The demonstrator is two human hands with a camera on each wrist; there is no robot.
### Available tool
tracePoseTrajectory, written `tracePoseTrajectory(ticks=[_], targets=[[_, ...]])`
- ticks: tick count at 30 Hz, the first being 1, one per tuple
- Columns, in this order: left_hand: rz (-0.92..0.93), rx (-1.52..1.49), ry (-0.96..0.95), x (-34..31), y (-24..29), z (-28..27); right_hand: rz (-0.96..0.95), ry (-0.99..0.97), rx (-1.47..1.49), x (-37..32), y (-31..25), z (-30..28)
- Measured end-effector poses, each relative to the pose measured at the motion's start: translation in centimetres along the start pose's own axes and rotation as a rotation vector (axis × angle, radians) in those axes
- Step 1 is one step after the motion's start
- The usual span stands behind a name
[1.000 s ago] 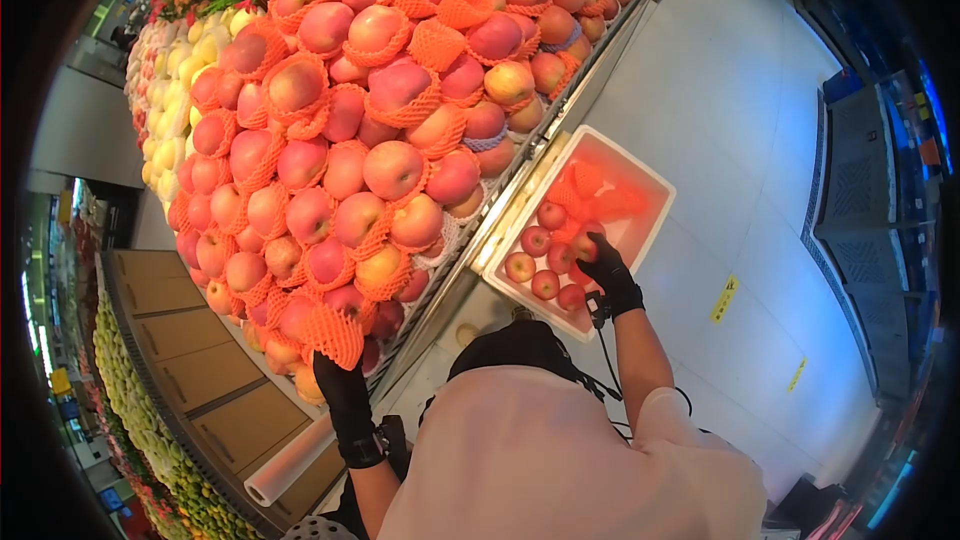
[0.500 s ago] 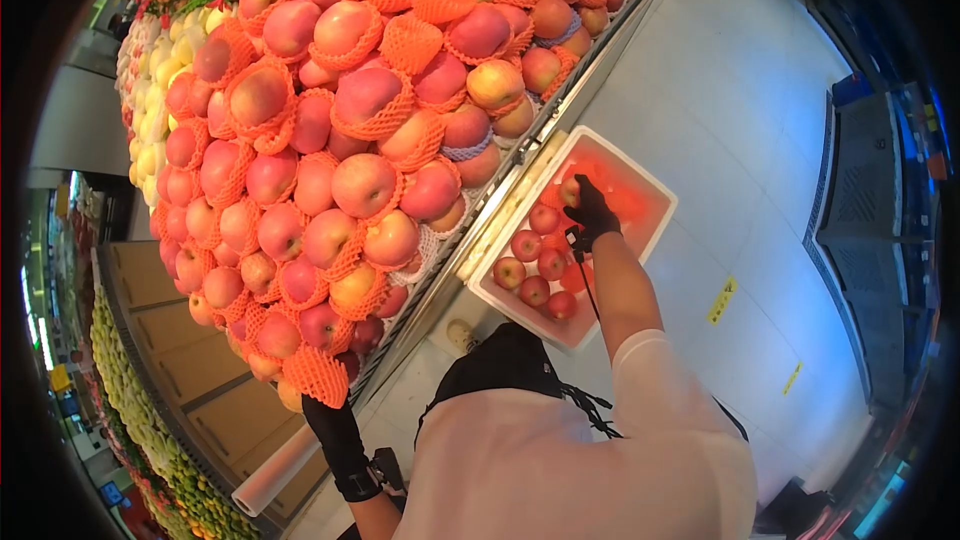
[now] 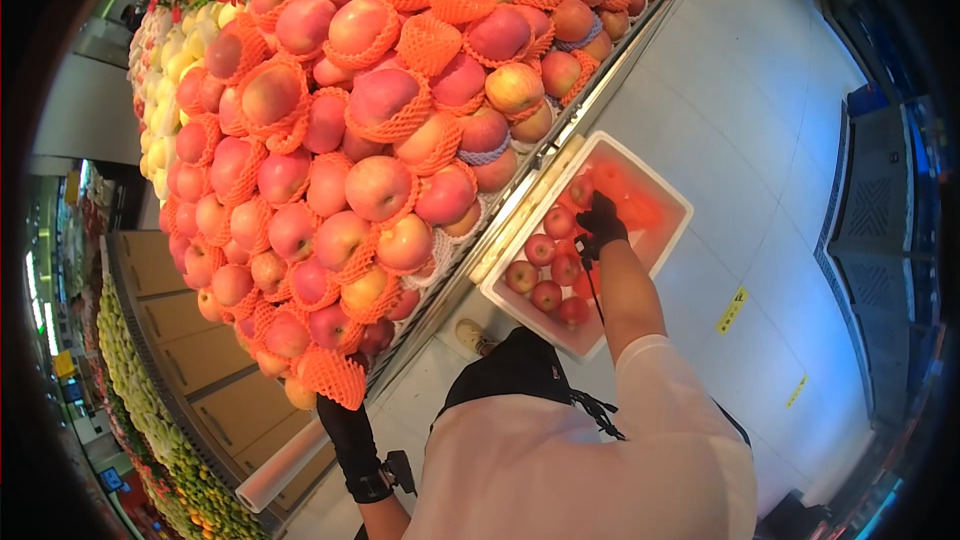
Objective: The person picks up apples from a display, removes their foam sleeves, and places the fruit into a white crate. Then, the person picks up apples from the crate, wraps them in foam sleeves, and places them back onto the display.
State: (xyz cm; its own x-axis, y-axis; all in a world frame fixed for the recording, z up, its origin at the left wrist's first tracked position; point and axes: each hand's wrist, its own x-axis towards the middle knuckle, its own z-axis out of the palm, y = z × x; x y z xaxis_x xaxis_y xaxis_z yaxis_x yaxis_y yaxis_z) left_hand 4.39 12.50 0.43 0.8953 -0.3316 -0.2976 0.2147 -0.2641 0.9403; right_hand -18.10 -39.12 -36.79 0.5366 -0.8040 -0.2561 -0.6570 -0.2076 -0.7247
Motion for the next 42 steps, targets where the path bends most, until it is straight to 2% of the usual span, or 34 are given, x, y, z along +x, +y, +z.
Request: tracePoseTrajectory(ticks=[1, 2, 3, 5, 6, 7, 9, 10, 14, 17, 19, 21, 23, 24, 27, 28, 31, 33, 34, 35, 36, 38, 39, 40, 41, 42], targets=[[-0.016, -0.053, 0.005, 0.0, 0.1, 0.1, 0.018, -0.056, -0.076, -0.7, -1.1, -1.0], [-0.058, -0.232, 0.010, 0.0, 0.5, 0.6, 0.038, -0.110, -0.153, -1.1, -1.2, -1.3], [-0.100, -0.411, 0.014, 0.0, 0.8, 1.0, 0.255, -0.114, 0.247, -1.3, -1.4, -1.2], [0.098, 0.003, 0.005, 0.3, 0.2, 1.5, 0.675, -0.110, 1.055, -1.8, -1.9, -1.0], [0.108, 0.072, -0.014, 0.5, 0.2, 1.5, 0.668, -0.160, 1.069, -2.4, -2.1, -0.7], [0.119, 0.141, -0.032, 0.7, 0.2, 1.6, 0.622, -0.220, 1.032, -3.1, -2.2, -0.4], [-0.040, 0.005, -0.101, 1.2, 2.1, 2.4, 0.524, -0.322, 0.932, -4.5, -3.8, -0.7], [-0.095, 0.043, -0.075, 1.2, 3.3, 3.8, 0.485, -0.365, 0.881, -5.3, -4.7, -1.0], [-0.071, 0.037, -0.161, 2.2, 2.8, 7.4, 0.405, -0.501, 0.672, -9.8, -14.1, -5.5], [-0.039, 0.089, -0.299, 2.5, 1.6, 9.1, 0.166, -0.653, 0.674, -12.0, -18.1, -5.5], [-0.017, 0.116, -0.356, 2.4, 0.7, 10.4, -0.075, -0.707, 0.595, -14.0, -21.3, -5.8], [-0.010, 0.211, -0.401, 2.4, 0.3, 11.3, -0.332, -0.654, 0.483, -16.3, -25.1, -5.3], [0.030, 0.276, -0.437, 2.5, -0.9, 11.6, -0.246, -0.732, 0.534, -19.3, -30.0, -8.3], [0.055, 0.307, -0.460, 2.4, -0.9, 12.1, -0.356, -0.756, 0.444, -19.3, -30.4, -7.3], [0.041, 0.364, -0.544, 2.1, -0.4, 12.9, -0.551, -0.678, 0.308, -20.4, -30.5, -5.3], [0.020, 0.344, -0.573, 2.1, -0.4, 13.0, -0.560, -0.710, 0.368, -20.4, -30.2, -5.1], [-0.042, 0.230, -0.590, 1.5, 0.1, 13.8, -0.545, -0.726, 0.210, -19.5, -29.6, -6.1], [-0.061, 0.189, -0.573, 1.3, 0.2, 13.7, -0.470, -0.592, 0.281, -18.8, -27.7, -7.0], [-0.059, 0.194, -0.564, 1.5, 0.2, 13.3, -0.455, -0.523, 0.256, -17.5, -24.5, -5.1], [-0.057, 0.198, -0.556, 1.6, 0.1, 12.8, -0.466, -0.477, 0.208, -16.7, -22.4, -5.7], [-0.074, 0.168, -0.545, 1.7, 0.1, 12.3, -0.444, -0.364, 0.018, -16.0, -20.8, -6.8], [-0.109, 0.106, -0.523, 1.7, -0.1, 10.7, -0.336, -0.253, -0.091, -14.6, -15.7, -8.0], [-0.121, 0.099, -0.504, 1.7, -0.3, 9.8, -0.195, -0.273, -0.149, -13.7, -13.6, -9.0], [-0.134, 0.091, -0.485, 1.8, -0.5, 9.0, -0.146, -0.177, -0.278, -13.9, -13.8, -11.0], [-0.147, 0.082, -0.465, 1.8, -0.7, 8.3, -0.227, -0.001, -0.345, -14.1, -12.2, -11.3], [-0.152, 0.069, -0.440, 1.6, -0.7, 7.7, -0.123, -0.081, -0.404, -13.7, -11.4, -12.3]])
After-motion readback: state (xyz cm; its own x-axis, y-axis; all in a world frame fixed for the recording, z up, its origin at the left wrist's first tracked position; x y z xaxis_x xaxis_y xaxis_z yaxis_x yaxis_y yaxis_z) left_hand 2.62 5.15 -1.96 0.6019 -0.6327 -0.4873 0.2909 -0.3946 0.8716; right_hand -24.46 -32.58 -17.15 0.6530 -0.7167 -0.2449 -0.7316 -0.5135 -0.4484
